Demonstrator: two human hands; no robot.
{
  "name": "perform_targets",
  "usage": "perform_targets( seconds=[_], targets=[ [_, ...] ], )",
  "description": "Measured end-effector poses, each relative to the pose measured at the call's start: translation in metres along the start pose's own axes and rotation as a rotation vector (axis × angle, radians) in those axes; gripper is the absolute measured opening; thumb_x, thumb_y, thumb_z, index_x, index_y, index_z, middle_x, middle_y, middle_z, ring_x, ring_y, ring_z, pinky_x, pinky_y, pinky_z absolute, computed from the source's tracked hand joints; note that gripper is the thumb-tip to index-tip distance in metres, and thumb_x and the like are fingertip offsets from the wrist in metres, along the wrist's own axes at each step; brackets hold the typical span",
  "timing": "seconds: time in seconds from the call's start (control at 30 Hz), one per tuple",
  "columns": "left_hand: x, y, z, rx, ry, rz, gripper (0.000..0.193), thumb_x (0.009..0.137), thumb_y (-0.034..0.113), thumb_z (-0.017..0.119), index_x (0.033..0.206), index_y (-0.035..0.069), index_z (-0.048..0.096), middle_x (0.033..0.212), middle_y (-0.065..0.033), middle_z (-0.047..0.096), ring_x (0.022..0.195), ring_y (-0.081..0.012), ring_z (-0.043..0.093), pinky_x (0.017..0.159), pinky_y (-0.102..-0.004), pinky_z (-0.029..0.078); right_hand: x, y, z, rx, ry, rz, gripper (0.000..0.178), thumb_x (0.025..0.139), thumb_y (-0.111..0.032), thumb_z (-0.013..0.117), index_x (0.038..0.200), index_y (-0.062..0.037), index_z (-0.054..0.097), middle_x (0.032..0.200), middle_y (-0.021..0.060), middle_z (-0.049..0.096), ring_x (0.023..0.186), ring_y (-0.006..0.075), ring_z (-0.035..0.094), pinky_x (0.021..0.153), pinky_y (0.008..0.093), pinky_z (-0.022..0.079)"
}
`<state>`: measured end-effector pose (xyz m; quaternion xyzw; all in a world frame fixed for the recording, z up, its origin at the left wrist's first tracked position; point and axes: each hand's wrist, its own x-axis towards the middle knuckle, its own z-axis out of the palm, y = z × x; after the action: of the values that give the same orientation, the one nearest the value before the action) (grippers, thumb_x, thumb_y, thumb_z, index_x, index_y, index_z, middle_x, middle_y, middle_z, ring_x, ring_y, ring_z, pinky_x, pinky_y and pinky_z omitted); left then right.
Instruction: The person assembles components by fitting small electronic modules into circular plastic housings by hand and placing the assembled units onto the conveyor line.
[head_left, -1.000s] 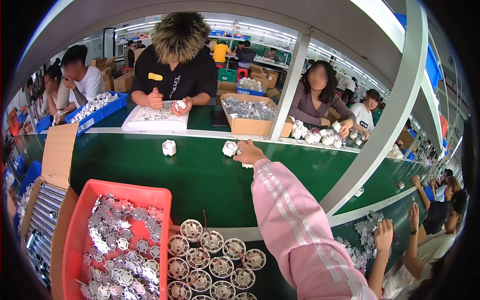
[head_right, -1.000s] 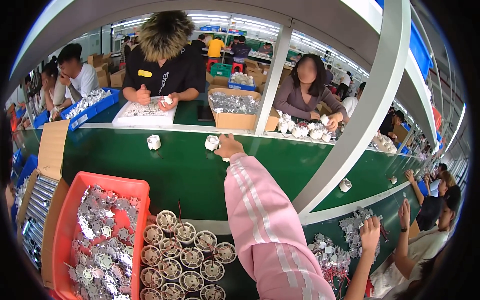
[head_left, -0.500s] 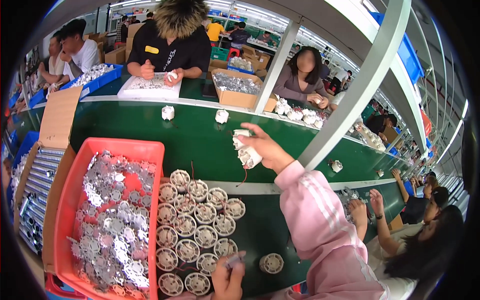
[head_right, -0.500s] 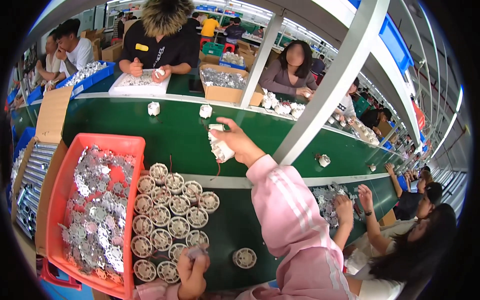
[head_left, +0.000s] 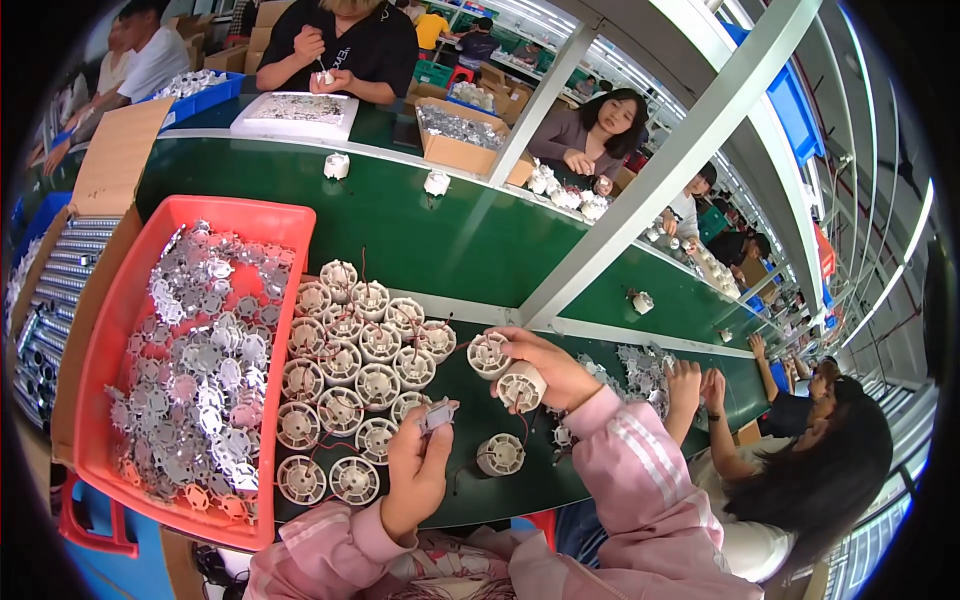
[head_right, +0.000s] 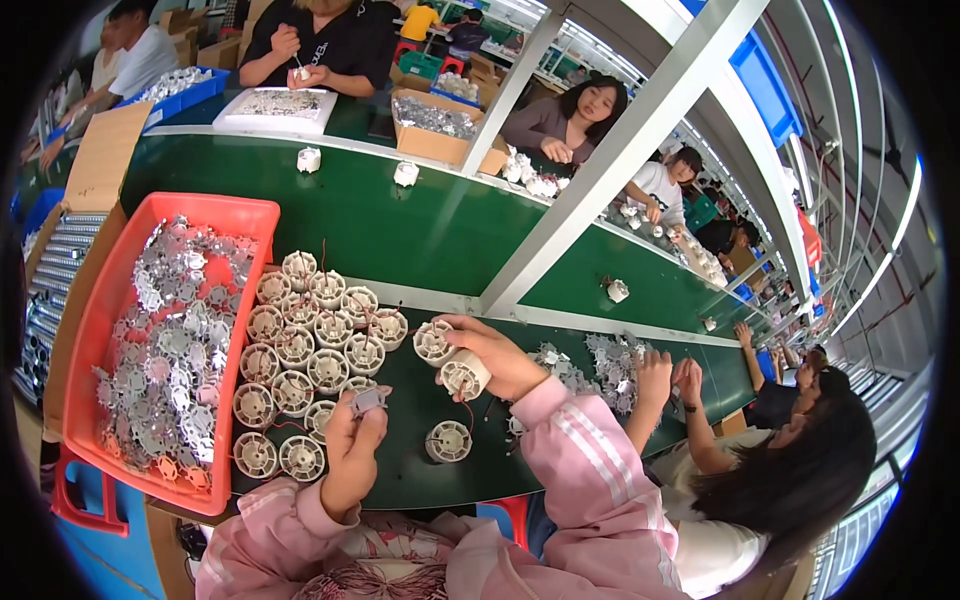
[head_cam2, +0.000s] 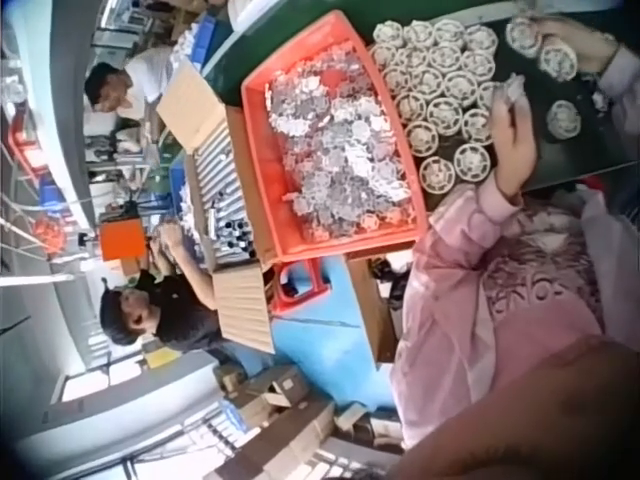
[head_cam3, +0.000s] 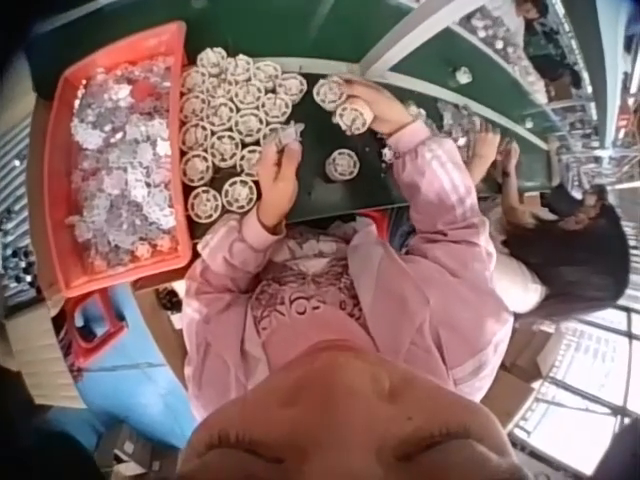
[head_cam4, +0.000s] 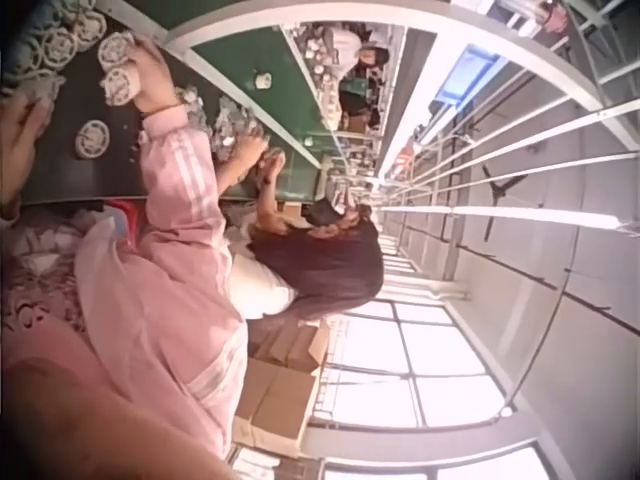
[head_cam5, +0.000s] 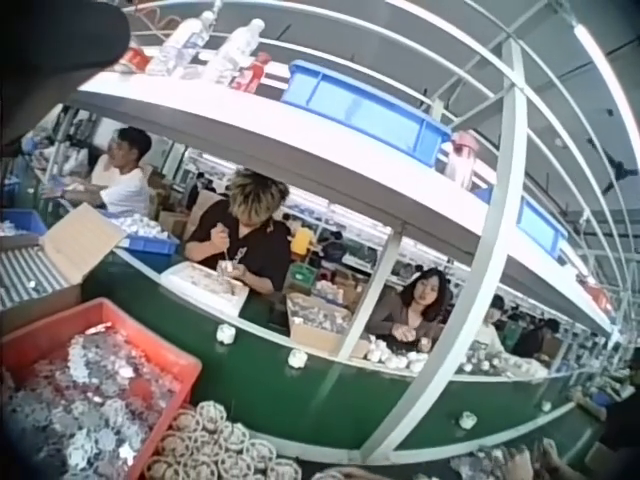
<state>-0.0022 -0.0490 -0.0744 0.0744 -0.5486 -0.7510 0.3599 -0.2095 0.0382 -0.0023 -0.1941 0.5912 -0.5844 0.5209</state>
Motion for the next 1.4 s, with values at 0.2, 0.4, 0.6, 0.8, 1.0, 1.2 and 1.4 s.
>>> perform_targets(
  seconds=[0.2,0.4,0.6,0.8,1.0,1.2,1.4],
  targets=[
    [0.001,-0.006,-0.001,0.02,0.049,-0.008,0.022,0.096,0.01,0.048,0.114,0.0,0.053,0.072,0.0051,0.044,0.059,-0.0023,0.034,0.052,-0.0183,0.027,0.004,0.018,0.008,-0.15,-0.072,0.051,0.039,0.091,-0.017,0.053,0.128,-0.0045,0.049,0.109,0.0107,0.061,0.072,0.0227,0.067,0.054,0.0315,0.056],
    [0.006,-0.007,0.002,-0.001,0.152,-0.082,0.011,0.094,0.007,0.051,0.102,-0.001,0.053,0.064,0.0036,0.045,0.057,-0.0039,0.037,0.05,-0.0219,0.031,0.003,-0.012,0.006,-0.245,0.08,0.023,0.033,0.089,-0.015,0.055,0.119,-0.0021,0.058,0.104,0.0095,0.063,0.076,0.0208,0.066,0.062,0.0311,0.055],
    [0.004,-0.005,0.003,-0.018,0.093,-0.107,0.011,0.094,0.008,0.052,0.1,-0.001,0.051,0.063,0.002,0.046,0.055,-0.0047,0.039,0.049,-0.0225,0.032,0.025,-0.006,-0.02,0.211,0.181,-0.081,0.034,0.084,-0.012,0.062,0.117,-0.0035,0.057,0.1,0.0087,0.06,0.087,0.0194,0.062,0.074,0.0323,0.052],
    [0.003,-0.004,0.002,0.031,0.091,-0.098,0.011,0.094,0.009,0.052,0.1,-0.001,0.05,0.062,0.0015,0.047,0.054,-0.005,0.041,0.048,-0.0225,0.033,0.059,0.029,-0.021,-0.184,0.338,-0.452,0.035,0.078,-0.009,0.071,0.106,-0.001,0.051,0.098,0.0102,0.055,0.088,0.0227,0.058,0.077,0.0349,0.047],
    [-0.002,-0.004,0.005,0.034,0.056,-0.064,0.011,0.096,0.008,0.047,0.103,0.0,0.048,0.067,0.0012,0.046,0.056,-0.0045,0.039,0.049,-0.0201,0.03,0.066,0.051,-0.031,-0.909,0.403,-0.658,0.027,0.08,-0.004,0.068,0.098,-0.0054,0.049,0.115,0.0117,0.052,0.089,0.0176,0.056,0.078,0.0289,0.046],
    [-0.002,0.001,0.003,-0.06,0.13,-0.021,0.011,0.097,0.009,0.045,0.105,0.001,0.046,0.068,0.0012,0.045,0.056,-0.0044,0.037,0.049,-0.0193,0.028,0.023,0.017,0.002,-1.058,0.005,-0.444,0.028,0.075,-0.002,0.072,0.09,-0.007,0.048,0.12,0.0135,0.05,0.089,0.0175,0.055,0.075,0.0296,0.046],
    [0.003,0.005,0.004,-0.171,0.187,0.025,0.013,0.097,0.011,0.045,0.106,0.002,0.046,0.066,0.0008,0.044,0.053,-0.0051,0.035,0.047,-0.0201,0.026,0.024,0.027,-0.001,-1.092,0.097,-0.544,0.029,0.073,0.0,0.071,0.094,-0.0068,0.051,0.123,0.0148,0.05,0.091,0.0206,0.057,0.076,0.0301,0.047]
  ],
)
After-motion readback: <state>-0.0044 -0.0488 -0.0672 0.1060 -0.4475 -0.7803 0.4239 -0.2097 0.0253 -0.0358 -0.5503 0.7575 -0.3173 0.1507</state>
